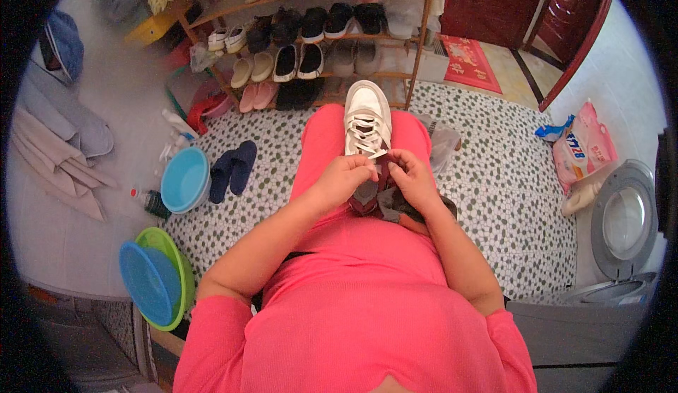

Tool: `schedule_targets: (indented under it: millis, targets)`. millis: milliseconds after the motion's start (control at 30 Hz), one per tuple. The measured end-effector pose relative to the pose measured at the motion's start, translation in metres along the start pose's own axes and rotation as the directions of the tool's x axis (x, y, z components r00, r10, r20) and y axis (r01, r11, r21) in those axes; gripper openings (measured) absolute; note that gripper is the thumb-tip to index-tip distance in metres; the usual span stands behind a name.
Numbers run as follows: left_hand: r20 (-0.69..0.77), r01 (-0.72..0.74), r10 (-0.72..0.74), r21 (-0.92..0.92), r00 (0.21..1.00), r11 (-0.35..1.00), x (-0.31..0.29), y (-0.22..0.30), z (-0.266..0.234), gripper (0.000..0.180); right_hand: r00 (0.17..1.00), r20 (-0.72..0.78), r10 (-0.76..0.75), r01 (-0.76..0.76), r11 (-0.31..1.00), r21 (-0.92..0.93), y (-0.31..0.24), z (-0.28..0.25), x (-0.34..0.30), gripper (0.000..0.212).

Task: The person threads a white shoelace through the eyelets of a shoe by hand while sitting on a bed, then pulls the laces to even them.

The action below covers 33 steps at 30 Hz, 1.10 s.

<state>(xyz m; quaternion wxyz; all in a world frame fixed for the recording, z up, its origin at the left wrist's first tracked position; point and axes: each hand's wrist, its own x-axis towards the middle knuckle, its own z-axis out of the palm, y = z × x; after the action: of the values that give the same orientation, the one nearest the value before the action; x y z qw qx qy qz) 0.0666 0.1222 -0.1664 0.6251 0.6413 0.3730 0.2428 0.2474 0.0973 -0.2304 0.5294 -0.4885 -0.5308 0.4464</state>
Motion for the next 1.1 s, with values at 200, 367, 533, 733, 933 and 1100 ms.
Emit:
schedule_targets:
  millis: [200, 367, 533, 733, 933, 1100]
  targets:
    - [-0.09, -0.179, 0.285, 0.591, 0.954, 0.787, 0.008, -0.019, 0.007, 0.029, 1.0, -0.004, -0.005, 0.005, 1.0, -0.004, 0.001, 0.001, 0.001, 0.022]
    - [-0.093, -0.004, 0.185, 0.885, 0.978, 0.465, 0.003, 0.01, 0.029, 0.032, 1.0, 0.004, -0.002, 0.002, 1.0, 0.029, 0.009, -0.003, 0.002, 0.024]
    - [-0.086, -0.013, 0.22, 0.911, 0.972, 0.412, 0.014, 0.0, 0.032, 0.03, 0.999, -0.018, -0.031, 0.032, 0.999, 0.036, 0.009, 0.001, -0.001, 0.026]
    - [-0.117, 0.019, 0.188, 0.889, 0.975, 0.458, 0.017, 0.003, 0.031, 0.032, 0.973, -0.071, -0.219, 0.204, 0.963, -0.176, 0.012, 0.004, -0.007, 0.025]
    - [-0.098, 0.023, 0.129, 0.873, 0.987, 0.487, 0.022, 0.003, 0.027, 0.034, 0.931, -0.012, -0.364, 0.333, 0.865, -0.374, -0.008, 0.005, -0.013, 0.025]
    - [-0.11, -0.007, 0.176, 0.828, 0.978, 0.56, 0.023, 0.001, 0.024, 0.031, 0.904, -0.057, -0.424, 0.402, 0.887, -0.225, -0.004, 0.003, -0.013, 0.02]
